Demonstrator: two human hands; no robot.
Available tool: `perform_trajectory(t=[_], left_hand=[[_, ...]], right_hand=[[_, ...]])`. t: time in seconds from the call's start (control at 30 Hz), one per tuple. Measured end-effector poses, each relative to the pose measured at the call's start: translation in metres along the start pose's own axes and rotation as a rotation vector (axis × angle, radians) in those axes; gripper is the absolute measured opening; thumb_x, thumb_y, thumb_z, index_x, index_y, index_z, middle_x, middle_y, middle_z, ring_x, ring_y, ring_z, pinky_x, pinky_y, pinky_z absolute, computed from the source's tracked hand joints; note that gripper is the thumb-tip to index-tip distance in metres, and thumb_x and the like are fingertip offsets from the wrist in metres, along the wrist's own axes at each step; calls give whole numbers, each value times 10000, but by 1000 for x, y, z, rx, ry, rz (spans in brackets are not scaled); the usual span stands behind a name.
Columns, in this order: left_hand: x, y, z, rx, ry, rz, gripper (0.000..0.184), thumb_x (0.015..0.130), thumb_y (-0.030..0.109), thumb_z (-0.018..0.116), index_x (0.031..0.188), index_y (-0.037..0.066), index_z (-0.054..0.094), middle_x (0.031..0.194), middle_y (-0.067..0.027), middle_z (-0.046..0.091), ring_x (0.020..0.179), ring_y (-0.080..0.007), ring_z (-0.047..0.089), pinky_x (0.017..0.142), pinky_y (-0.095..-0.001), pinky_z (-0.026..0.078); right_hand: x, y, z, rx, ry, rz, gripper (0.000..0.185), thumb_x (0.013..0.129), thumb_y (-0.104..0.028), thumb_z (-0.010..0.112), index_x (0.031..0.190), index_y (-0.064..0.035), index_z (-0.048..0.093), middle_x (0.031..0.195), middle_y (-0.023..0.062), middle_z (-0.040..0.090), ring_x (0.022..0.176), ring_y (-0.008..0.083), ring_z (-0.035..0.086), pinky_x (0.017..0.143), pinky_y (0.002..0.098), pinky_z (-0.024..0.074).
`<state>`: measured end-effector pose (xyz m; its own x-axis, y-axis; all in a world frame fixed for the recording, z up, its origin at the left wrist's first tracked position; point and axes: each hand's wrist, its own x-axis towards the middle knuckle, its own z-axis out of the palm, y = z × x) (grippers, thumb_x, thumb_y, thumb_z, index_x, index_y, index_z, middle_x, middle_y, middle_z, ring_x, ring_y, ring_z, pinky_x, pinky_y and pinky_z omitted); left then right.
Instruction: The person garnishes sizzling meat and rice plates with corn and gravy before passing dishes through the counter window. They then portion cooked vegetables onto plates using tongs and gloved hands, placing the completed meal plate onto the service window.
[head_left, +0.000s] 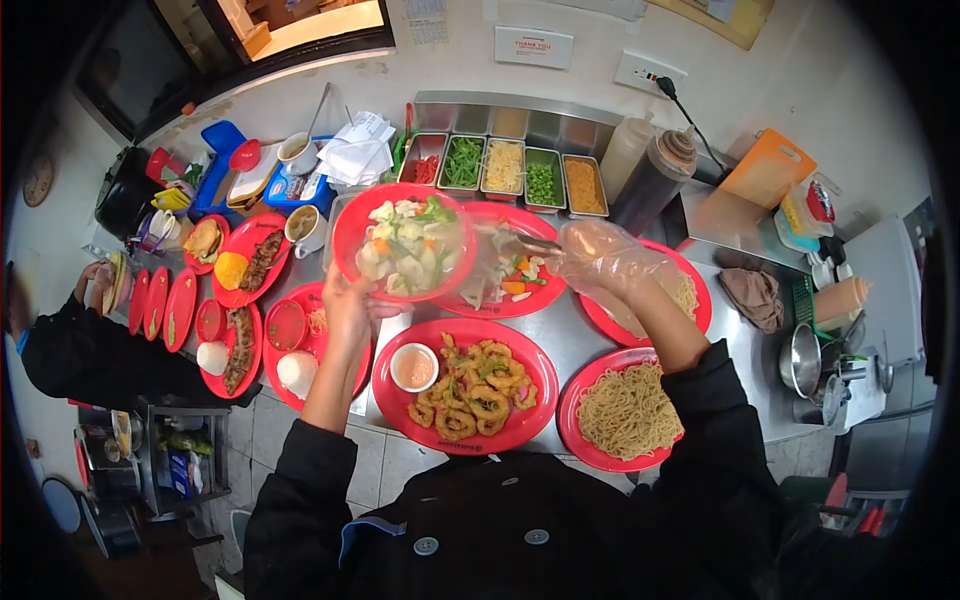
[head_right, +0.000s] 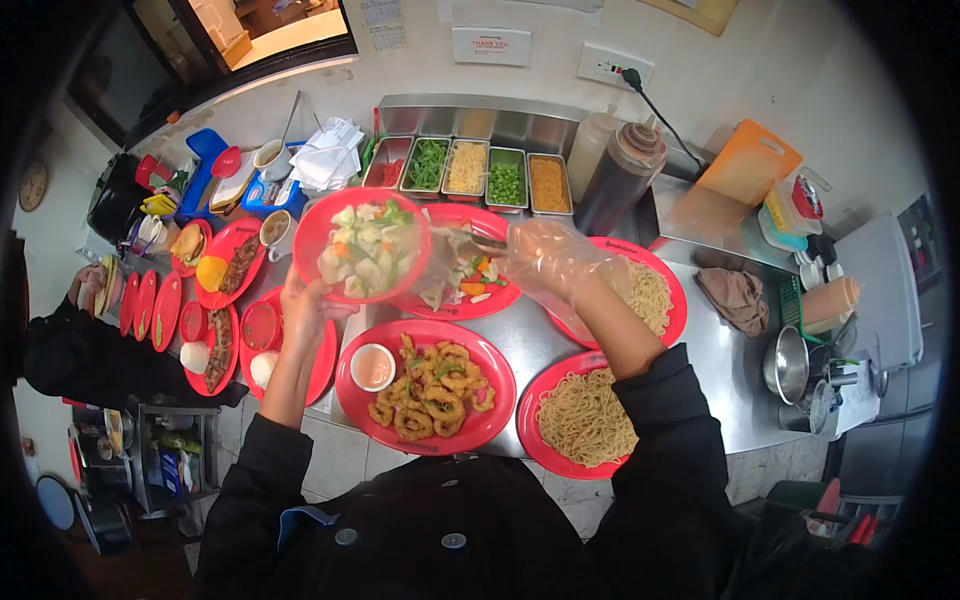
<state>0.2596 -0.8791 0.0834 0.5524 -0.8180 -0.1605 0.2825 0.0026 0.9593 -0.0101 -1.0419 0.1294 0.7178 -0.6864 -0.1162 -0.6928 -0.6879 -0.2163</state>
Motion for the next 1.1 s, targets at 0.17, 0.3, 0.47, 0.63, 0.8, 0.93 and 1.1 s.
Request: perform_trajectory(t=[0.17,0.3,0.47,0.63,0.8,0.93,1.1], left_hand=[[-2,-1,-16,-85,39,27,549,735,-32,434,1274,8,335,947,-213,613,575,-299,649,464,-306,578],[-2,6,-27,-139,17,40,509,737,-62,415,1239,6,368,952,-225,603,591,-313,650,445,-318,579],[1,13,-32,-93,11,97,490,759,-25,414,1246,-22,357,948,-211,613,606,-280,657,469,-286,581],[-5,23,-36,-90,15,84,507,763,-24,413,1264,-28,339,980,-218,601,614,-286,657,466,-286,581],[-11,26,-32,-168,34,84,515,750,-55,401,1260,-9,344,980,-229,598,578,-305,648,459,-298,582],[-14,17,-34,-246,27,39,523,747,-44,411,1263,1,346,1008,-227,591,607,-295,655,471,-294,584],[-23,20,-35,-239,5,31,516,741,-46,417,1249,15,348,1003,-231,587,609,-291,656,463,-295,581]], right_hand=[[8,-6,1,-123,-119,20,220,753,-231,550,783,-42,658,822,173,637,800,322,622,697,410,499],[4,-17,-35,-249,-95,6,193,734,-177,540,777,-36,664,815,172,644,789,319,633,684,409,509],[22,-30,-24,-256,-99,9,180,721,-138,539,783,-34,671,817,178,645,798,320,634,698,403,510],[22,-45,-30,-186,-8,-12,178,714,-125,549,803,-40,678,825,178,646,812,313,634,717,396,507],[22,-61,-51,-232,-211,-48,192,731,-144,532,807,-41,675,814,175,648,808,301,638,714,395,506],[40,-61,8,-218,-150,-89,261,721,-258,583,769,-7,639,784,202,622,789,330,617,716,411,486],[21,-44,-43,-122,-118,-13,288,729,-302,586,813,-35,655,784,167,636,779,326,625,718,403,494]])
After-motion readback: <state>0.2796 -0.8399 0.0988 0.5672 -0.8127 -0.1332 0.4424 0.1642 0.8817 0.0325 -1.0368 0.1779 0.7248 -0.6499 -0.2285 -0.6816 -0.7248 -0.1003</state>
